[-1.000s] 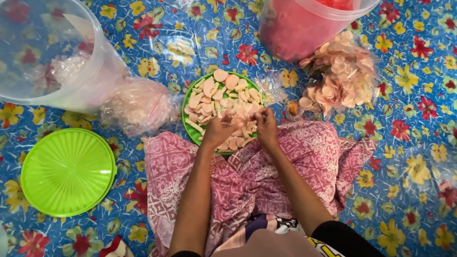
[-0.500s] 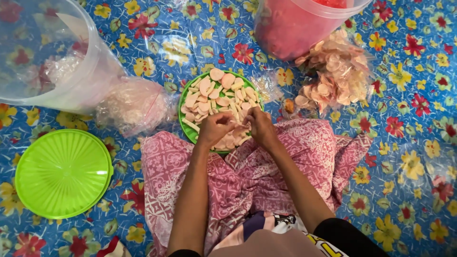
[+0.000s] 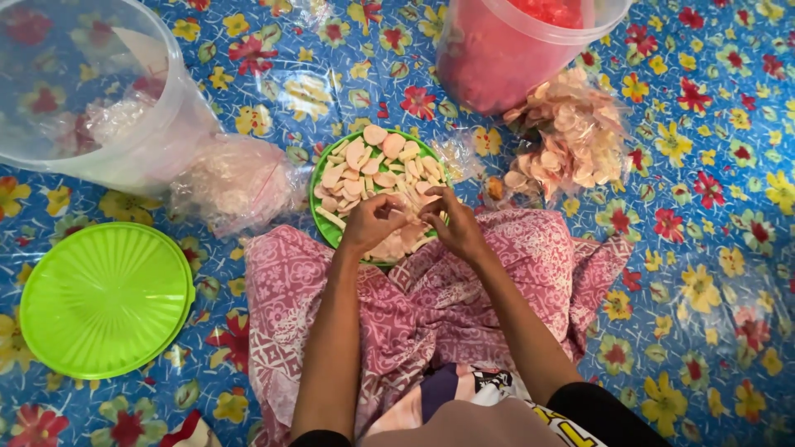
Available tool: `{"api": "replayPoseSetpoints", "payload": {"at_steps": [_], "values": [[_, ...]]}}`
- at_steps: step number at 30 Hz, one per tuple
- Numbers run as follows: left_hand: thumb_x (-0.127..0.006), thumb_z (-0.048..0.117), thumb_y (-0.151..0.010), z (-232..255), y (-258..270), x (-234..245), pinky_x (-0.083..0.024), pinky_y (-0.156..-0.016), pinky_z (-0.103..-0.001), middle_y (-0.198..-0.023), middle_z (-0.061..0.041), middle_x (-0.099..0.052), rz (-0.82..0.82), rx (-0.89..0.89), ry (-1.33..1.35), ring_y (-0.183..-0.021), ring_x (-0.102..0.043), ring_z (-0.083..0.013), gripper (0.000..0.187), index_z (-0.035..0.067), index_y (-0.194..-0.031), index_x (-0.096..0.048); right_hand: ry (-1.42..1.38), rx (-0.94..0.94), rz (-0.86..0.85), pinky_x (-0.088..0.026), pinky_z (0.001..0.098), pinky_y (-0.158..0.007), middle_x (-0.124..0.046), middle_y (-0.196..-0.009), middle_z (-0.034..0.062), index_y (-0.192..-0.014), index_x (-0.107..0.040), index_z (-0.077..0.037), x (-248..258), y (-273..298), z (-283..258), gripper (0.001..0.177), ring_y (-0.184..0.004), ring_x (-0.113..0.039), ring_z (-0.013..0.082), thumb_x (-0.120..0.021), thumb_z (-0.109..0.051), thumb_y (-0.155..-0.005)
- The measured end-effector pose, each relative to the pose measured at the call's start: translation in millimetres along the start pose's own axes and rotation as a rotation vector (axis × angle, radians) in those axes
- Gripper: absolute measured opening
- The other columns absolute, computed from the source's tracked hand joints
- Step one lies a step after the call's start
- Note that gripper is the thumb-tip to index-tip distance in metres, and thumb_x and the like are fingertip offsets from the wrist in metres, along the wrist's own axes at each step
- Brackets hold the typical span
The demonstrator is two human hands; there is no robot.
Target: Packaging small food slices into plastic bags from a plate
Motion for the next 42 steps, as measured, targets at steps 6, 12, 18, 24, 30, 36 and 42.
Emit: {"api": "replayPoseSetpoints", "payload": {"at_steps": [6, 12, 18, 24, 30, 36, 42], "values": [[-0.079, 0.016, -0.067, 21, 7, 4, -0.052, -0.077, -0.031, -0.072, -0.007, -0.067, -0.011, -0.153, 0.094, -0.072, -0.063, -0.0152, 0.028, 0.011, -0.094, -0.071, 0.116, 0.041, -0.107, -0.049, 0.0380, -0.076, -0.069, -0.082, 0.0100, -0.120, -0.048, -0.012, -7, 5, -13, 0.045, -0.078, -0.067, 0.0265, -0.063, -0.001, -0.079], [-0.078, 0.012, -0.070, 14, 5, 6, -0.051, -0.077, -0.031, -0.078, -0.010, -0.070, 0.009, -0.160, 0.132, -0.074, -0.065, -0.0153, 0.017, 0.009, -0.085, -0.072, 0.157, 0.132, 0.119, -0.050, 0.0346, -0.074, -0.058, -0.093, 0.0116, -0.112, -0.057, -0.009, 2, 8, -13, 0.040, -0.078, -0.062, 0.0256, -0.073, -0.007, -0.075], [-0.079, 0.013, -0.070, 12, 5, 6, -0.052, -0.076, -0.030, -0.081, -0.010, -0.070, 0.035, -0.183, 0.100, -0.076, -0.066, -0.0154, 0.014, 0.011, -0.083, -0.073, 0.243, 0.166, 0.084, -0.047, 0.0397, -0.076, -0.058, -0.084, 0.0137, -0.093, -0.068, -0.008, -9, 12, 11, 0.015, -0.080, -0.060, 0.0323, -0.070, -0.013, -0.079], [-0.078, 0.012, -0.070, 7, 1, 5, -0.051, -0.071, -0.031, -0.067, -0.008, -0.067, 0.087, -0.211, 0.007, -0.069, -0.066, -0.0186, 0.010, 0.009, -0.076, -0.070, 0.193, 0.118, 0.140, -0.048, 0.0356, -0.071, -0.060, -0.070, 0.0066, -0.084, -0.068, -0.011, -9, 15, 8, 0.006, -0.073, -0.060, 0.0267, -0.069, -0.014, -0.080], [-0.075, 0.010, -0.071, -7, -3, -3, -0.050, -0.068, -0.028, -0.060, -0.003, -0.064, 0.066, -0.198, -0.015, -0.064, -0.063, -0.0142, 0.008, 0.011, -0.069, -0.067, 0.176, 0.070, 0.182, -0.049, 0.0327, -0.070, -0.060, -0.068, 0.0043, -0.081, -0.068, -0.012, -11, 20, 15, 0.005, -0.072, -0.061, 0.0238, -0.070, -0.015, -0.079], [-0.066, 0.007, -0.076, -11, -5, -10, -0.050, -0.069, -0.031, -0.067, -0.009, -0.067, 0.028, -0.138, 0.009, -0.068, -0.065, -0.0185, 0.005, 0.009, -0.080, -0.069, 0.026, -0.059, 0.176, -0.050, 0.0298, -0.065, -0.062, -0.065, 0.0052, -0.077, -0.067, -0.011, -4, 26, 31, 0.006, -0.069, -0.063, 0.0212, -0.072, -0.014, -0.078], [-0.064, 0.014, -0.084, 19, 4, 8, -0.051, -0.077, -0.034, -0.086, -0.013, -0.067, 0.155, -0.026, 0.091, -0.078, -0.065, -0.0208, 0.029, 0.007, -0.112, -0.063, -0.087, -0.147, 0.288, -0.047, 0.0330, -0.061, -0.057, -0.058, 0.0085, -0.079, -0.063, -0.008, 67, 20, 20, 0.008, -0.059, -0.054, 0.0175, -0.061, -0.006, -0.087]]}}
Point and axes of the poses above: each hand's wrist, its own y-axis away from the middle knuckle, its own x-axis out of the back of the hand, z = x × y, the point moved 6 cm from there along -y, towards the middle knuckle
